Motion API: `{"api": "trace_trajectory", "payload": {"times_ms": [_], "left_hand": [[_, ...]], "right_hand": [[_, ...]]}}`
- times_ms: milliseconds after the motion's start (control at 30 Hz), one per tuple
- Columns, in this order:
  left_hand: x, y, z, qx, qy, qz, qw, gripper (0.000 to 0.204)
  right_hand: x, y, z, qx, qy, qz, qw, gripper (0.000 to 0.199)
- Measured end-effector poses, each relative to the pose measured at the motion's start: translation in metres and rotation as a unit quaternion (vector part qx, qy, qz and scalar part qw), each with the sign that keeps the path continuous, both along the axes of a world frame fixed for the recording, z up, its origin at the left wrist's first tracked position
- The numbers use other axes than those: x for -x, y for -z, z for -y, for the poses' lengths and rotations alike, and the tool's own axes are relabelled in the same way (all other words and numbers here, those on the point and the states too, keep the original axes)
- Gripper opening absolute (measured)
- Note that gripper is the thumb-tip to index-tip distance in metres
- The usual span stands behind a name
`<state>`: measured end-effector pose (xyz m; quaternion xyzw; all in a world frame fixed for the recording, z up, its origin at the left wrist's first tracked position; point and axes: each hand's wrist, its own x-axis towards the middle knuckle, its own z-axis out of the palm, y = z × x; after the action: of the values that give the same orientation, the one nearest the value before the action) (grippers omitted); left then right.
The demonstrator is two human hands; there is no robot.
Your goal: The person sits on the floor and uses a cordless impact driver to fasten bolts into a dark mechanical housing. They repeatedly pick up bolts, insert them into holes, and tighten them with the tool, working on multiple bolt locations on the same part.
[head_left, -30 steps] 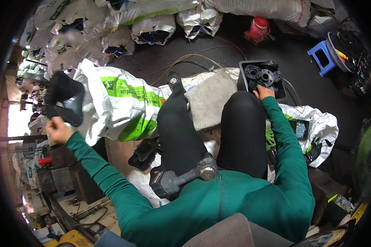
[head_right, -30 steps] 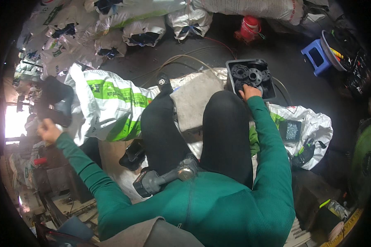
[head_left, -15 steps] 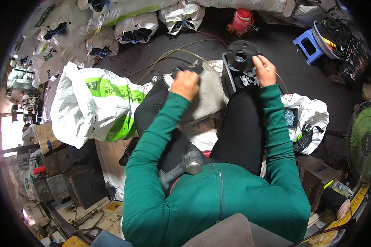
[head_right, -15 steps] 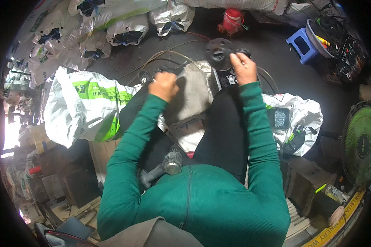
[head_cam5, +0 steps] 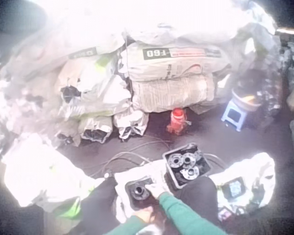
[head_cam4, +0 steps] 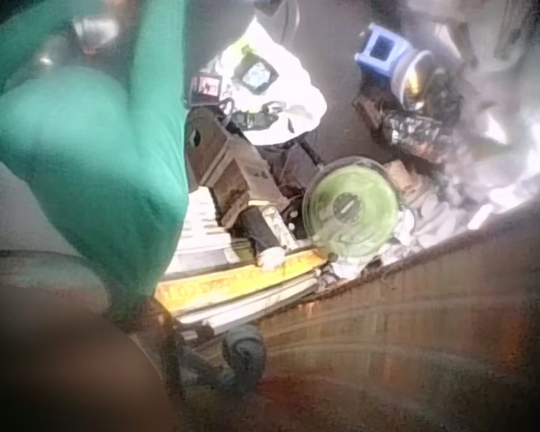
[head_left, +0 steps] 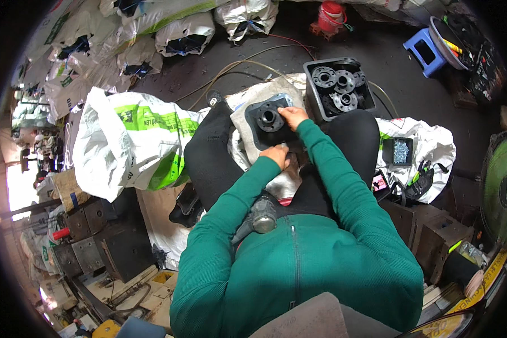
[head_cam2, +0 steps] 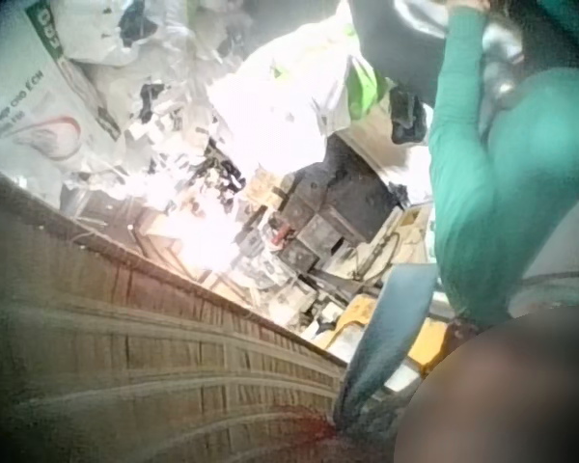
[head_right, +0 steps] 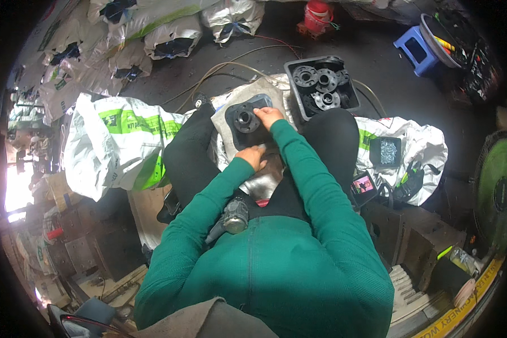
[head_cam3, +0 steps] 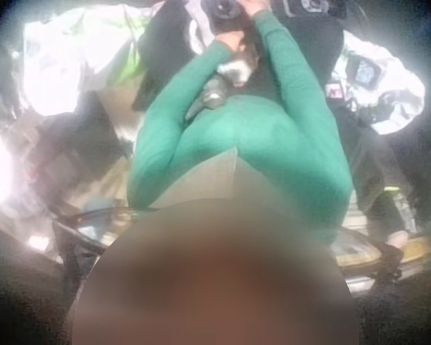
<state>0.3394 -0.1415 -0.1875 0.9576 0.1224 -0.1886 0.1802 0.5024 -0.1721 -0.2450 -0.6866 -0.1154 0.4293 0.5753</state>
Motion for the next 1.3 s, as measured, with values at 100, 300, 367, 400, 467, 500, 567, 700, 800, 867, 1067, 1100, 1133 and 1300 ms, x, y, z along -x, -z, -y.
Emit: {"api": "trace_trajectory", "payload": {"times_ms": [100,300,367,400,467,500,567,700,800,867,1067,1100,1133,1300], "left_hand": [[0.016,-0.013,0.002,0.057,0.025,-0.054,0.997,0.039],[0.029,-0.02,-0.024,0.093,-0.054,-0.019,0.994,0.037],[0.033,-0.019,-0.022,0.113,-0.06,0.015,0.992,0.032],[0.035,-0.019,-0.018,0.135,-0.049,0.045,0.989,0.032],[0.034,-0.019,-0.007,0.177,-0.062,0.017,0.982,0.029],[0.03,-0.02,-0.001,0.19,-0.057,0.072,0.978,0.028],[0.024,-0.028,0.011,0.206,-0.096,0.121,0.966,0.025],[0.004,-0.058,0.027,0.276,-0.177,0.273,0.905,0.028],[-0.008,-0.079,0.049,0.293,-0.096,0.271,0.912,0.031],[-0.011,-0.092,0.061,0.206,-0.014,0.286,0.936,0.038],[-0.026,-0.106,0.071,0.164,0.039,0.377,0.911,0.04],[-0.027,-0.107,0.07,0.152,0.041,0.37,0.916,0.04],[-0.029,-0.107,0.07,0.14,0.042,0.367,0.919,0.039],[-0.031,-0.107,0.069,0.099,0.003,0.391,0.915,0.029]], "right_hand": [[0.002,0.01,-0.005,0.113,0.0,0.188,0.976,0.045],[0.011,-0.014,-0.003,0.16,-0.025,0.208,0.965,0.042],[0.017,-0.045,0.006,0.14,0.084,0.218,0.962,0.036],[0.015,-0.064,0.013,0.07,0.094,0.205,0.972,0.032],[0.013,-0.107,0.034,-0.102,0.138,0.273,0.947,0.028],[0.011,-0.126,0.05,-0.175,0.157,0.232,0.944,0.025],[-0.006,-0.146,0.109,-0.265,0.207,0.361,0.869,0.022],[-0.07,-0.119,0.261,-0.109,0.307,0.303,0.896,0.018],[-0.067,-0.06,0.375,0.229,0.338,0.162,0.898,0.041],[-0.038,-0.017,0.426,0.456,0.229,0.22,0.832,0.06],[0.016,0.06,0.473,0.619,0.102,0.112,0.771,0.075],[0.018,0.065,0.473,0.627,0.081,0.098,0.768,0.078],[0.015,0.069,0.472,0.629,0.064,0.097,0.769,0.081],[0.003,0.082,0.471,0.627,0.005,0.096,0.773,0.095]]}}
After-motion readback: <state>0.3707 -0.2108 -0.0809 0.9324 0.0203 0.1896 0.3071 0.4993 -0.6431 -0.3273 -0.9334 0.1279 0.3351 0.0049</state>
